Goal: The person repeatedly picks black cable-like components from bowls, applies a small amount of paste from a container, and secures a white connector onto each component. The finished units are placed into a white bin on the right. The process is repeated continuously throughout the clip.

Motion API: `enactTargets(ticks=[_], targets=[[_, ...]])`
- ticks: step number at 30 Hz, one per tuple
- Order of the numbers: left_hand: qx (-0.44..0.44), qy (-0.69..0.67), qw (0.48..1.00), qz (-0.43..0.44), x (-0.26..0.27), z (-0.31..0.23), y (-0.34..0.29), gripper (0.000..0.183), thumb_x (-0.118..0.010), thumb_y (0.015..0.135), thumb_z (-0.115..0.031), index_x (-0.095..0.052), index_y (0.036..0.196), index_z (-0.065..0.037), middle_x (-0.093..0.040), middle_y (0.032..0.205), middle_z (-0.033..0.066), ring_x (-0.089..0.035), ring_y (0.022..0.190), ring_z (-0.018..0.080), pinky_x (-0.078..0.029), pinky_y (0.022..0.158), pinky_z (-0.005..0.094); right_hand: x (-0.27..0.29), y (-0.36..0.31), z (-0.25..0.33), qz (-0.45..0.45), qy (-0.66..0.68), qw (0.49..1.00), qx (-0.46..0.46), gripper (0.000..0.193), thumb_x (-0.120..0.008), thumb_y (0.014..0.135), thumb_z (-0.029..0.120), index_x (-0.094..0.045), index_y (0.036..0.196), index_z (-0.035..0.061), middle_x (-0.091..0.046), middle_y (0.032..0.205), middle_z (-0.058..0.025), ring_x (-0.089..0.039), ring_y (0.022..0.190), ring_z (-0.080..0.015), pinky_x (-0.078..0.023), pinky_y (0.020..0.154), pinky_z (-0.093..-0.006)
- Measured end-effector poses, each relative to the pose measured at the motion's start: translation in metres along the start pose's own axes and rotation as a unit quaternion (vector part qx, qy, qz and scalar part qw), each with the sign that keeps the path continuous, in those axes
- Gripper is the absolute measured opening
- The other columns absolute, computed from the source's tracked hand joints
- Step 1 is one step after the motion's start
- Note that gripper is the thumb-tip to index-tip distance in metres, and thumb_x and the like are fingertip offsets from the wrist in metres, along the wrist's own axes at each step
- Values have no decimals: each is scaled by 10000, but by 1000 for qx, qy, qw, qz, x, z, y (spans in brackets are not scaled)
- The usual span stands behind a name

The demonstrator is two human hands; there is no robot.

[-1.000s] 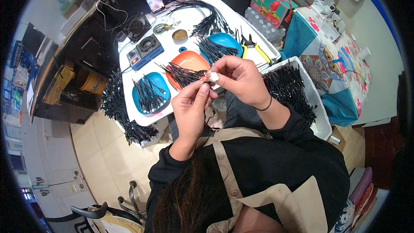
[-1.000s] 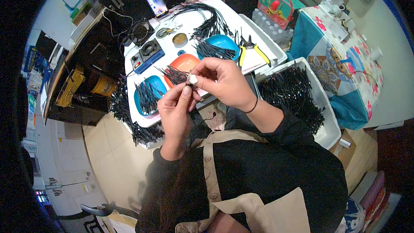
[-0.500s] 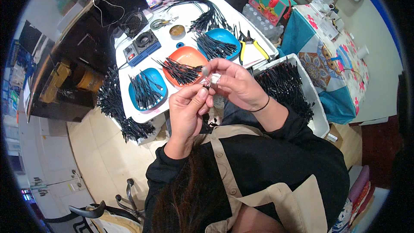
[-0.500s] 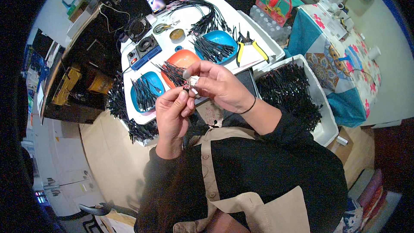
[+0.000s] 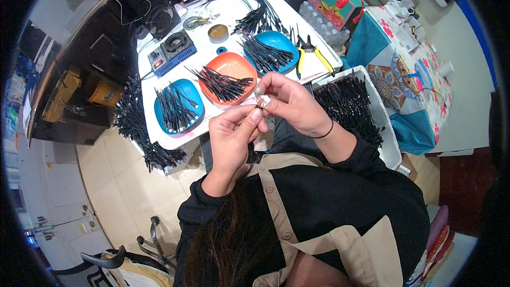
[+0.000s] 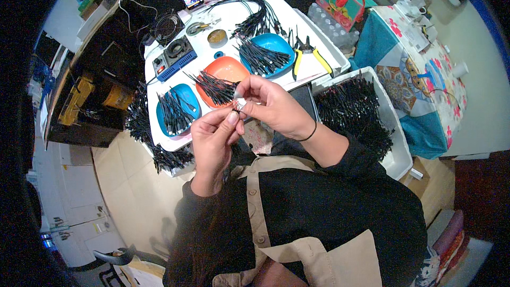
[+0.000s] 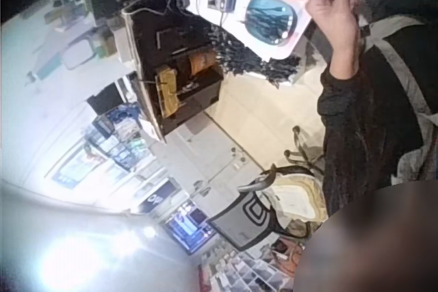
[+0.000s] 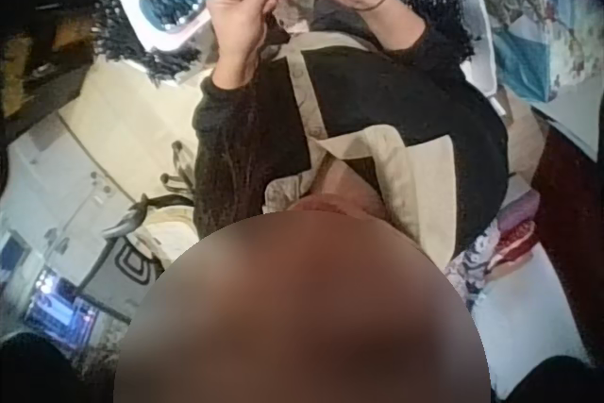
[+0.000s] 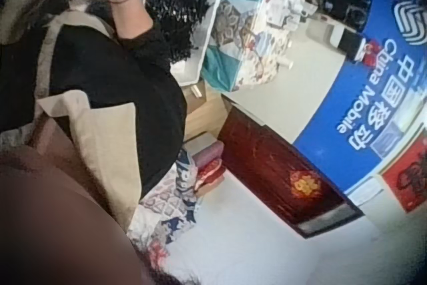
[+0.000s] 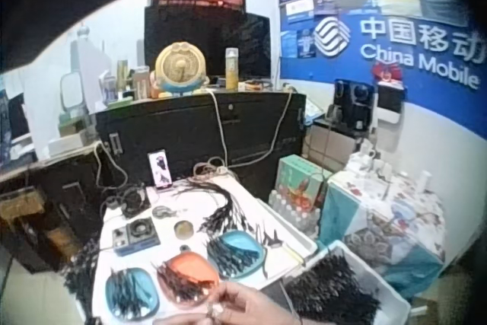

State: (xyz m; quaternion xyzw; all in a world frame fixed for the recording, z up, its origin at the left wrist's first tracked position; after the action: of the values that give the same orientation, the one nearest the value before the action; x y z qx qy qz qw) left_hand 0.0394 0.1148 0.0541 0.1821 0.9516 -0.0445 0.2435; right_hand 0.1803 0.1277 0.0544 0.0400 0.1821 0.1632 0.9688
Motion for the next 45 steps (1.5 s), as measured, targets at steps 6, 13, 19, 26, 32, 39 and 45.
enactTargets(ticks=[6,13,19,26,32,39,45], targets=[[-13,83,996,-30,10,0,5,136,-626,904,-67,-675,965,44,-619,689,12,-464,544,18,-318,481,163,5,7,14,-29,-200,979,17,116,-580,928,141,-525,923,39,-491,796,7,-476,730,-55,-394,613,-220],[-21,99,995,-12,10,-2,2,111,-628,892,-51,-683,935,35,-599,666,1,-478,548,32,-328,488,169,-9,1,27,24,-453,878,156,181,-614,867,157,-506,785,37,-527,699,-125,-527,613,-281,-408,555,-333],[63,56,996,35,7,0,-3,130,-634,885,-82,-682,882,39,-556,619,-6,-422,506,31,-280,462,182,-5,-11,7,11,-187,981,57,165,-530,968,143,-552,867,14,-519,741,27,-490,682,-34,-402,586,-223],[106,-27,993,47,16,-10,-12,135,-643,872,-60,-670,881,72,-553,608,21,-392,475,35,-234,428,186,35,-20,46,-151,-211,961,99,139,-519,966,142,-572,913,25,-528,745,15,-480,641,-59,-386,586,-197],[139,-53,985,85,11,-11,-13,133,-644,873,-63,-678,883,65,-576,624,24,-426,488,28,-236,424,169,-6,-28,64,44,-537,774,332,239,-701,753,89,-637,981,60,-616,902,-73,-603,855,-249,-490,746,-341],[142,-34,986,86,8,-14,-11,121,-641,876,-56,-682,883,58,-583,631,18,-452,504,27,-258,433,159,-17,-23,65,94,-534,759,361,290,-751,654,30,-656,927,59,-627,906,-58,-599,845,-246,-481,729,-354],[140,-33,985,97,6,-12,-9,112,-644,879,-56,-687,890,47,-588,631,11,-461,512,24,-271,444,151,-15,-22,65,119,-545,748,360,295,-741,645,6,-639,918,49,-617,919,-70,-587,838,-254,-474,706,-364]])
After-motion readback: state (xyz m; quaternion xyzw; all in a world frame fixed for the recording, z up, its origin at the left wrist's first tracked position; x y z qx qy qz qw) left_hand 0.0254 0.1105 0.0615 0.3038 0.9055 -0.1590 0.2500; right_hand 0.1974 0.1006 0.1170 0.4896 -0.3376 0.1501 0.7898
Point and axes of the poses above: each hand's wrist, its own y-axis towards the middle knuckle, its own x-axis out of the back of the hand, z = x × y, the point moved 4 cm from there along y, towards the middle knuckle
